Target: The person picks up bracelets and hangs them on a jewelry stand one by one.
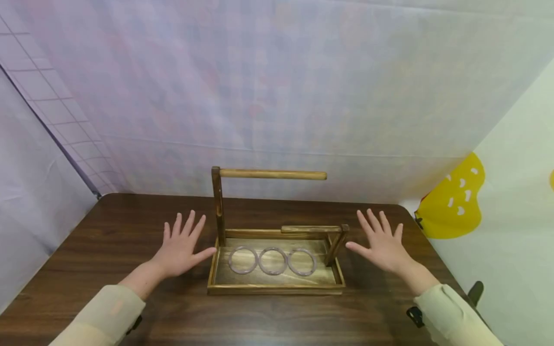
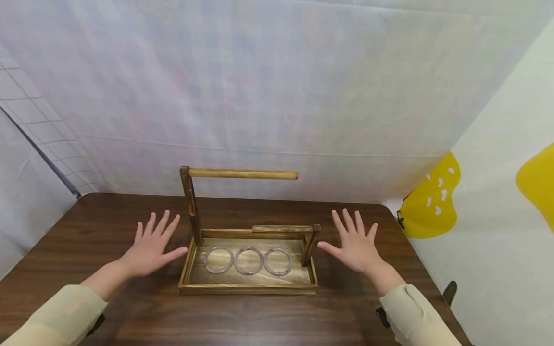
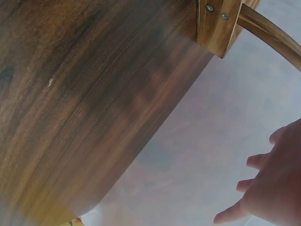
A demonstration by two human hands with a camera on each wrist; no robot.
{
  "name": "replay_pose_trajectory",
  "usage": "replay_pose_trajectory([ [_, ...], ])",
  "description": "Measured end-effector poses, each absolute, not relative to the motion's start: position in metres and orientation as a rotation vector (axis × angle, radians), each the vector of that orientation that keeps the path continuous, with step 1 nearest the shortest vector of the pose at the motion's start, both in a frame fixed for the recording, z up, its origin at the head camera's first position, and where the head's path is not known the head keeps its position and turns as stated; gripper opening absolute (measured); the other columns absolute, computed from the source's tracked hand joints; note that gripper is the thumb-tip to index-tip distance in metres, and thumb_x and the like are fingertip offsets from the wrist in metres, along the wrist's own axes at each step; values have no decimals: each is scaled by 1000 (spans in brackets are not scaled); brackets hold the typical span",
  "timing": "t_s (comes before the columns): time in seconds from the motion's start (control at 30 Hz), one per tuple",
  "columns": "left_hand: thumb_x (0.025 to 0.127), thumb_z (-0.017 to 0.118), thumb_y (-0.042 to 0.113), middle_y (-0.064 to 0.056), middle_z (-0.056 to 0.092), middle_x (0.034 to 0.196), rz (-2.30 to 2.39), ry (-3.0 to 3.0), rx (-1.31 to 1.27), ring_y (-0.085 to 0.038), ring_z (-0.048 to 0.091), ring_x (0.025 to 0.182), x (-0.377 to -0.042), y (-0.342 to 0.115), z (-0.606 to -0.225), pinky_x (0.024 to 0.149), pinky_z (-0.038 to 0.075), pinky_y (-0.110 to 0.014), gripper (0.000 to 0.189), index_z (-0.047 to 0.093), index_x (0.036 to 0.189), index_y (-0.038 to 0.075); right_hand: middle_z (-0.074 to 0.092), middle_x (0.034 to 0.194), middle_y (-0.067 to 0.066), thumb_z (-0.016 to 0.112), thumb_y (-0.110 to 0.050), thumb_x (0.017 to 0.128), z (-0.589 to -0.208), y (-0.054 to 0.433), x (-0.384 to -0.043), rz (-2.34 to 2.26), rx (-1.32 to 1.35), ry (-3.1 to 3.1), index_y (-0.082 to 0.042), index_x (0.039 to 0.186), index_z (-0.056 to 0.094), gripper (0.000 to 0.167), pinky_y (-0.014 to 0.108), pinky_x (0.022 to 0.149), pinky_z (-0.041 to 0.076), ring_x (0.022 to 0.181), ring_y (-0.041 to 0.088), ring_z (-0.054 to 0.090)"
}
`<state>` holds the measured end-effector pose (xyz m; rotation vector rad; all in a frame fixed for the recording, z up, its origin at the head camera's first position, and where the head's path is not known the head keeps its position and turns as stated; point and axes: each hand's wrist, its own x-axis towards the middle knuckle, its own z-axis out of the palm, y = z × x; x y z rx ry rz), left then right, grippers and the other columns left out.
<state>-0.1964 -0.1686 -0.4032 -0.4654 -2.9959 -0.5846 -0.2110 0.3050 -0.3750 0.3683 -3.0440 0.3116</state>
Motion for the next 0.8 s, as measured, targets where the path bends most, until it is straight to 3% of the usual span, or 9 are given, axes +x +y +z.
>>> replay_pose_trajectory([
  [0.47, 88, 51, 57, -27, 13, 153, -637, -3001, -479, -55, 1, 137, -187, -165, -405, 102, 0, -74, 86, 20, 149, 5, 15, 153, 25, 55, -58, 85, -371, 307, -198, 322, 407, -2964, -16, 152, 14, 89, 74, 102, 2, 139, 49, 8],
  [0.67, 88, 50, 59, -27, 14, 153, -682, -3029, -488, -55, 2, 137, -184, -164, -404, 103, 0, -74, 88, 18, 150, 6, 25, 149, 26, 63, -53, 82, -367, 307, -189, 319, 449, -2881, -11, 149, 23, 89, 69, 102, 21, 134, 49, 22],
  [0.8, 87, 50, 60, -27, 17, 152, -700, -3046, -485, -56, 8, 136, -182, -164, -404, 103, 5, -73, 89, 17, 149, 5, 28, 148, 25, 66, -52, 80, -365, 304, -182, 382, 439, -2867, -11, 149, 25, 90, 65, 97, 33, 131, 46, 29],
])
